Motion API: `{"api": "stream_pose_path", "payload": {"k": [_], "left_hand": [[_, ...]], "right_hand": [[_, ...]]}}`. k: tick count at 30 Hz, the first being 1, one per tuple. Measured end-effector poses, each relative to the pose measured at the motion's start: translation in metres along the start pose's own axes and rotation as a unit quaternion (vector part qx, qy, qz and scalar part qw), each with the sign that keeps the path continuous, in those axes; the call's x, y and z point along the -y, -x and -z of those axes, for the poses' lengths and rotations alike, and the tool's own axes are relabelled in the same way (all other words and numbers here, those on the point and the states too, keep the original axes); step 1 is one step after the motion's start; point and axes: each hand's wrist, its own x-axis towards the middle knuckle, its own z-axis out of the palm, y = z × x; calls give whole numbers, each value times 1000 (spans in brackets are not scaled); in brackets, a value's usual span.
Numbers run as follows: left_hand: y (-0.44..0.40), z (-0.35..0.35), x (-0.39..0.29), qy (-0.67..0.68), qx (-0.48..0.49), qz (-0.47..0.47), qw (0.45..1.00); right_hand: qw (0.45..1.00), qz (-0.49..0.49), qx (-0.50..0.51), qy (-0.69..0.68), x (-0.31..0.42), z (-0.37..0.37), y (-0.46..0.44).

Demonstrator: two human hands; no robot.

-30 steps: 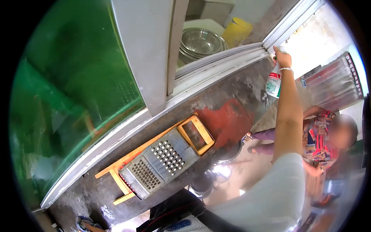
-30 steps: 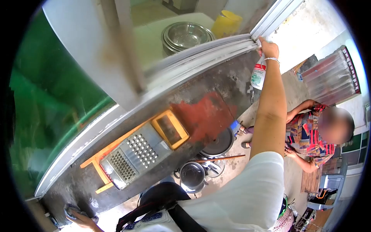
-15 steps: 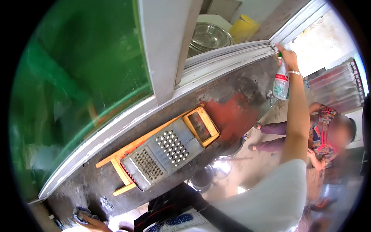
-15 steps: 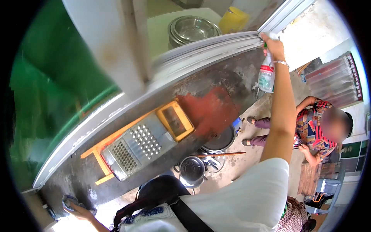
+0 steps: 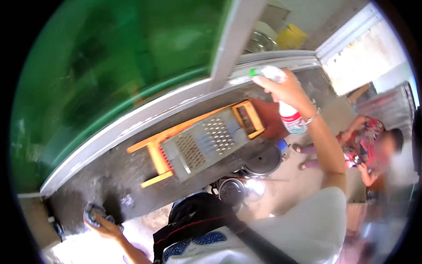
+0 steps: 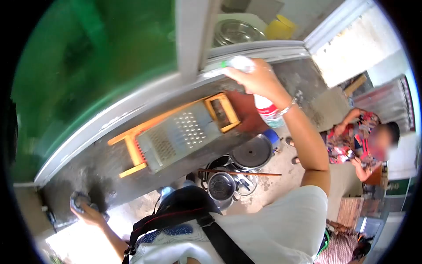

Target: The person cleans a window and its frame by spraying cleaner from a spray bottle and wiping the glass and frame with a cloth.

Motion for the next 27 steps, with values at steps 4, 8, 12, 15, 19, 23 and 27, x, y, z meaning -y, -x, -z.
{"api": "stream_pose_path", "payload": {"k": [4,8,12,15,19,23,27], "left_hand": [[-17,22,-7,217,18,80,973],[-75,60,17,316,-70,158,933],[-143,90,36,322,31,217,921],[-194,74,82,243,51,186,951],[-234,58,111,171,61,167,969],[-254,32,134,146,94,157,972],[-272,12,158,374,103,279,878]], "right_hand": [[994,-48,-44,-86,20,7,21],[991,8,-78,-105,-4,29,44],[978,78,-75,-179,-14,28,90],[968,27,-79,-239,13,2,111],[967,13,-89,-237,-5,-2,127],[969,29,-117,-214,9,-17,155],[963,29,-138,-228,10,-29,178]]}}
